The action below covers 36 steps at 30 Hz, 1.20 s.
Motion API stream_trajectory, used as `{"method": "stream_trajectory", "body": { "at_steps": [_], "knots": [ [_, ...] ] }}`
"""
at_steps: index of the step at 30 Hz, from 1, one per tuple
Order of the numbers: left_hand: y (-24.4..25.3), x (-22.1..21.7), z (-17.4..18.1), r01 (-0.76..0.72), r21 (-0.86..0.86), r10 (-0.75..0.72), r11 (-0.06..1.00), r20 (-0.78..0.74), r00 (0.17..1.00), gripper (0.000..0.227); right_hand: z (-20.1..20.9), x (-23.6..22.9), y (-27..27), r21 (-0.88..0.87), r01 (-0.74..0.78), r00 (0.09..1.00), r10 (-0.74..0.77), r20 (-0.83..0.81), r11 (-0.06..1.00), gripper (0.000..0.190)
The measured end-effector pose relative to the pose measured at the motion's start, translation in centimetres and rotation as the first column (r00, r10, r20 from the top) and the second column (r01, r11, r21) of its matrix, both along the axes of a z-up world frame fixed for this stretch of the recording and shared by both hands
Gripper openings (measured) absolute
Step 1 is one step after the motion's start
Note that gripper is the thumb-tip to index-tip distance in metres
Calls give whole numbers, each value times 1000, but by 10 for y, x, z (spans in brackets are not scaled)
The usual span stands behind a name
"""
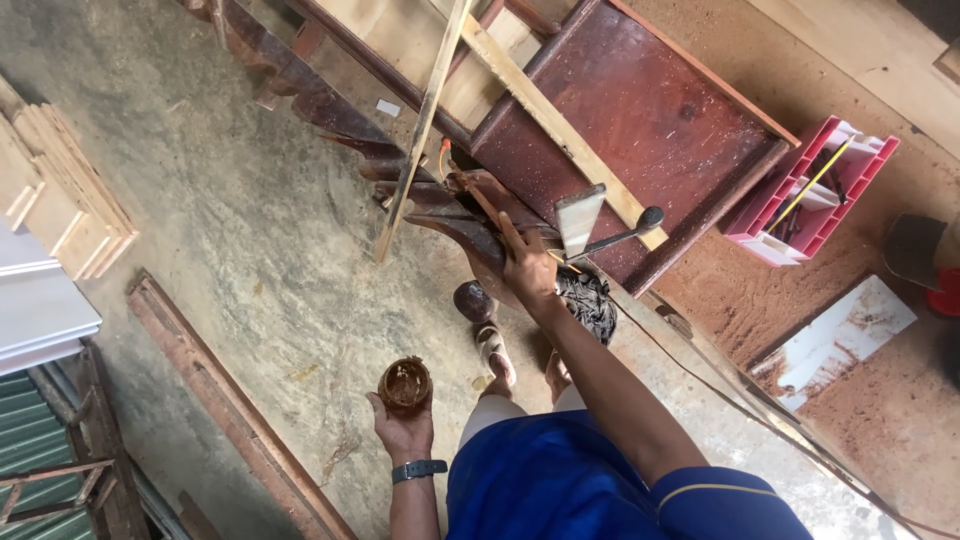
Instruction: The person applies wood glue to the joints of a wooden furniture leg using a small brush. They repeatedly dip the brush into a container of glue and spread it along the carved edges and joints of the leg.
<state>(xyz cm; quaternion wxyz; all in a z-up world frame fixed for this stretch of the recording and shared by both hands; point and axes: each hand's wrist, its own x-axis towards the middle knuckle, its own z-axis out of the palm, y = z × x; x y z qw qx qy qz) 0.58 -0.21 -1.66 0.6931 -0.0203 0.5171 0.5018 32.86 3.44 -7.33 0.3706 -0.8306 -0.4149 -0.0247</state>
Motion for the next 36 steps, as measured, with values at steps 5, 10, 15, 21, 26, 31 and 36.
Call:
{"method": "stream_trajectory", "body": {
  "at_steps": [5,10,15,21,26,31,36],
  "knots": [
    [-10,-8,-5,-24,-16,24,1000,3,1000,71,-7,-5,-15,-28,-125,976,117,-185,992,46],
    [-14,-13,-7,-14,-33,14,999,-13,1000,74,-23,-3,-13,-191,-137,990,136,-19,972,53],
    [-14,-15,-9,5,-9,-6,1000,-23,1000,75,79,9,-18,-709,-216,906,409,111,671,63],
    [-13,-10,-4,-3,-33,2,999,-35,999,74,78,15,13,-579,-413,909,288,-300,703,73],
    [-7,-5,-1,1,-36,-2,999,-27,1000,75,60,19,21,-694,-461,883,363,-298,552,76],
    [7,-3,6,58,-3,-57,998,46,997,72,70,13,4,-758,-437,861,469,-198,483,77],
    [34,-8,11,46,-8,-45,999,84,995,46,94,-13,-46,-413,-188,936,289,199,891,65]
  ]
}}
